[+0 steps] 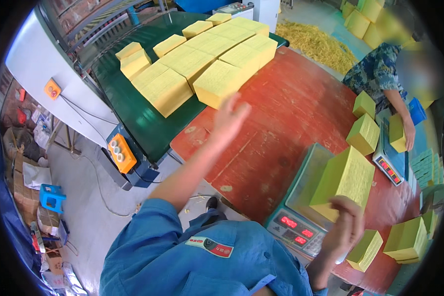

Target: The worker is weighing stacks of yellow paper and organizing them on a workbench.

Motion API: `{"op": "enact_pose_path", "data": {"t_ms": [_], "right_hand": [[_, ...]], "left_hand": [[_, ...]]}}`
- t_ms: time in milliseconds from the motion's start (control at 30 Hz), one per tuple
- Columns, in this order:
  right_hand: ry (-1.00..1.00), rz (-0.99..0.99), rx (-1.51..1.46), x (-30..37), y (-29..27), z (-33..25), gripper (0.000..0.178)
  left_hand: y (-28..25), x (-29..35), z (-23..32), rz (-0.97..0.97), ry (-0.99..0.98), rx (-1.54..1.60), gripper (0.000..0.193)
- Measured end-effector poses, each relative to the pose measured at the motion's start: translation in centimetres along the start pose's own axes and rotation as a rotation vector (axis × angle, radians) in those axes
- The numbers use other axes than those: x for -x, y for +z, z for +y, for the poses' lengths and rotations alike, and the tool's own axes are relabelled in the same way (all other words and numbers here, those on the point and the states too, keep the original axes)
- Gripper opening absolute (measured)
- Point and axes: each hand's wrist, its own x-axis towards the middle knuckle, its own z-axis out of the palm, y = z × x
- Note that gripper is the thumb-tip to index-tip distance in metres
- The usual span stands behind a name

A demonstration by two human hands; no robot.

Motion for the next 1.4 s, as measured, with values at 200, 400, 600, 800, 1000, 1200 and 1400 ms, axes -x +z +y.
{"op": "enact_pose_path", "data": {"t_ms": [200, 400, 600, 800, 1000, 1200, 1400], "right_hand": [[0.271, -0.329, -0.249, -7.8, 20.5, 4.4, 0.034], [-0.207, -0.265, 0.214, -19.3, 34.2, 11.6, 0.041], [-0.279, -0.351, 0.41, -25.2, 37.2, 13.3, 0.043], [-0.189, -0.643, 0.611, -23.8, 32.3, 14.3, 0.047], [0.319, -0.859, 0.528, -15.0, 21.7, 12.8, 0.054], [0.356, -0.517, 0.543, -4.5, 17.5, 10.1, 0.052], [0.311, -0.416, 0.64, 1.6, 18.6, 9.4, 0.048]], "left_hand": [[-11.3, -16.5, -8.4, 0.021, -0.146, -0.072, 0.058], [-12.8, -21.4, -11.5, -0.514, -0.556, 0.158, 0.056], [-12.3, -21.5, -12.4, -0.715, -0.572, 0.234, 0.061], [-6.9, -17.2, -8.6, -1.258, -0.285, -0.135, 0.074], [-0.5, -11.6, -4.4, -1.398, -0.065, -0.355, 0.064], [-3.5, -4.9, -2.1, -0.597, -0.04, 0.204, 0.059], [-10.2, 12.9, -2.6, -0.034, -0.179, 0.255, 0.054]]}}
